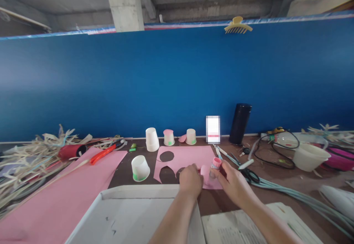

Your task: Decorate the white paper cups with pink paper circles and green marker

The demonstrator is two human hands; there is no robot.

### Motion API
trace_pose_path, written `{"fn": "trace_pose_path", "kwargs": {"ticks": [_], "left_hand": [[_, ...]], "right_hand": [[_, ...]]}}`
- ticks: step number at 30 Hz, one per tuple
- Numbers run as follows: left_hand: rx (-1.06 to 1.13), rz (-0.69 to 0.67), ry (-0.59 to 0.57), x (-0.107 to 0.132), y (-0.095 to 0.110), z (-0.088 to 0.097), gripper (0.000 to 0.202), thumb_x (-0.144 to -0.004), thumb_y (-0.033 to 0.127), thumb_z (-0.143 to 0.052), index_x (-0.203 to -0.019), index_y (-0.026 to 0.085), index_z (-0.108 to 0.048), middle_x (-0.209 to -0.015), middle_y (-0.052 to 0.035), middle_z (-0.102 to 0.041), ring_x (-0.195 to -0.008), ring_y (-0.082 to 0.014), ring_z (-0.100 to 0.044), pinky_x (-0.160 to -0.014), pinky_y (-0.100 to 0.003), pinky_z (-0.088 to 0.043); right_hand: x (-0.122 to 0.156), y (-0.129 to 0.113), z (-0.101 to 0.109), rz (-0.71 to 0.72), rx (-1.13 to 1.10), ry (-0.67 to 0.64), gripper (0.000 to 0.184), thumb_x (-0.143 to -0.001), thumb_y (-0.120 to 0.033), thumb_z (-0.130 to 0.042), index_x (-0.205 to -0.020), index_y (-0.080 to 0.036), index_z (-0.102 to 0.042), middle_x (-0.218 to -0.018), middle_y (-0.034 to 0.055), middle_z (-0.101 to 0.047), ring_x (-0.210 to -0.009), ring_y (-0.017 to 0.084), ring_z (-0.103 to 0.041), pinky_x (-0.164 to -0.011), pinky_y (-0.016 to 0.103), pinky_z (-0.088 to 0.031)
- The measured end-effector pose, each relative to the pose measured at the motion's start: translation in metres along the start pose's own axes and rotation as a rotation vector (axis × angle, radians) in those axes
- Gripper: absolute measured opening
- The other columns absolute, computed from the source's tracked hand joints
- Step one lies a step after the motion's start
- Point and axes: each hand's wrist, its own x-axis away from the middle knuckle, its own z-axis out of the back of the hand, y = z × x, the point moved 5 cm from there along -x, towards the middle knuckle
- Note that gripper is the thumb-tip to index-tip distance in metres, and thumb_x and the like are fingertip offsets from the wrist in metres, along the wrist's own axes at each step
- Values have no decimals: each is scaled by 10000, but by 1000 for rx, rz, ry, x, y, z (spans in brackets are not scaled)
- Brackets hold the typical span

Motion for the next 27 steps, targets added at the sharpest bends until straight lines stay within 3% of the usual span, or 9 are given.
{"fn": "trace_pose_path", "kwargs": {"ticks": [6, 10, 13, 16, 19, 22, 27], "left_hand": [[32, 3, 11, 1, 2, 2, 280, -744, 236, -510, -991, 165, -621, -957, -109, -672, -890, -214, -610, -779, -291, -411], [90, -6, 50, -1, -2, 0, 227, -727, 244, -525, -910, 182, -642, -874, -87, -684, -820, -202, -615, -727, -283, -409], [268, 11, 75, -5, -8, 2, 159, -717, 271, -552, -831, 204, -640, -799, -42, -678, -737, -172, -602, -661, -260, -394], [480, 21, 147, -9, -14, 9, 178, -748, 340, -537, -760, 185, -624, -729, -16, -643, -666, -140, -557, -603, -236, -368], [691, -17, 194, -12, -15, 16, 245, -751, 393, -536, -717, 161, -605, -660, 2, -585, -609, -116, -493, -565, -222, -349], [842, -39, 168, -13, -15, 19, 277, -720, 427, -576, -711, 152, -603, -620, 18, -529, -562, -93, -435, -546, -213, -342], [909, -44, 72, -11, -12, 17, 322, -692, 480, -596, -693, 159, -577, -563, 41, -441, -489, -70, -342, -487, -202, -298]], "right_hand": [[2, -1, -5, 34, -29, -1, 278, -848, -406, -427, -1028, -212, -514, -816, 53, -655, -754, 218, -616, -658, 304, -422], [1, 0, -1, -9, -56, 48, 234, -831, -417, -442, -910, -221, -542, -760, 39, -648, -708, 214, -608, -633, 294, -415], [-2, 10, 9, -156, -95, 149, 280, -812, -476, -441, -802, -213, -539, -686, 26, -621, -659, 211, -587, -597, 292, -408], [-4, 27, 18, -357, -286, 221, 353, -797, -530, -438, -772, -198, -556, -646, 18, -607, -628, 200, -581, -561, 279, -418], [-5, 35, 15, -464, -627, 148, 377, -786, -531, -462, -847, -186, -600, -740, 42, -652, -676, 201, -614, -566, 272, -455], [-4, 33, 7, -527, -905, 15, 372, -764, -503, -523, -909, -177, -628, -838, 79, -672, -729, 212, -634, -612, 290, -493], [0, 15, 0, -458, -1057, -138, 331, -748, -458, -589, -934, -190, -650, -844, 56, -660, -712, 175, -603, -609, 272, -475]]}}
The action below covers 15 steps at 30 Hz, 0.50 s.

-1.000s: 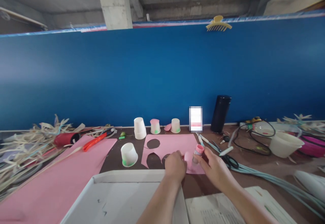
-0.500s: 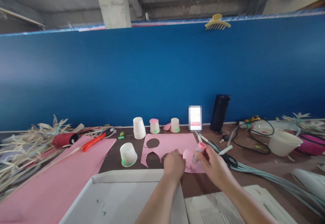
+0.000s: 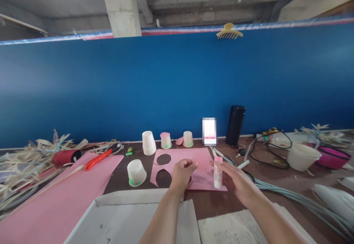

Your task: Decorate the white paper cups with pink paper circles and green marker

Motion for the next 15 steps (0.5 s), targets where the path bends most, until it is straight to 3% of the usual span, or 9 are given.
{"fn": "trace_pose_path", "kwargs": {"ticks": [6, 15], "left_hand": [[-75, -54, -56, 2, 2, -4, 328, -693, 479, -589, -650, 155, -564, -610, 25, -473, -555, -86, -373, -519, -208, -301], [-226, -109, -51, 1, 0, -6, 297, -727, 431, -541, -588, 170, -512, -586, 42, -450, -572, -96, -385, -564, -218, -325]], "right_hand": [[-1, 3, 0, -5, 175, 1, 359, -732, -487, -592, -882, -169, -666, -809, 35, -634, -668, 142, -558, -548, 226, -400], [-4, 7, 3, -24, 93, 16, 342, -730, -476, -599, -841, -159, -658, -808, 45, -642, -653, 134, -559, -552, 225, -402]]}}
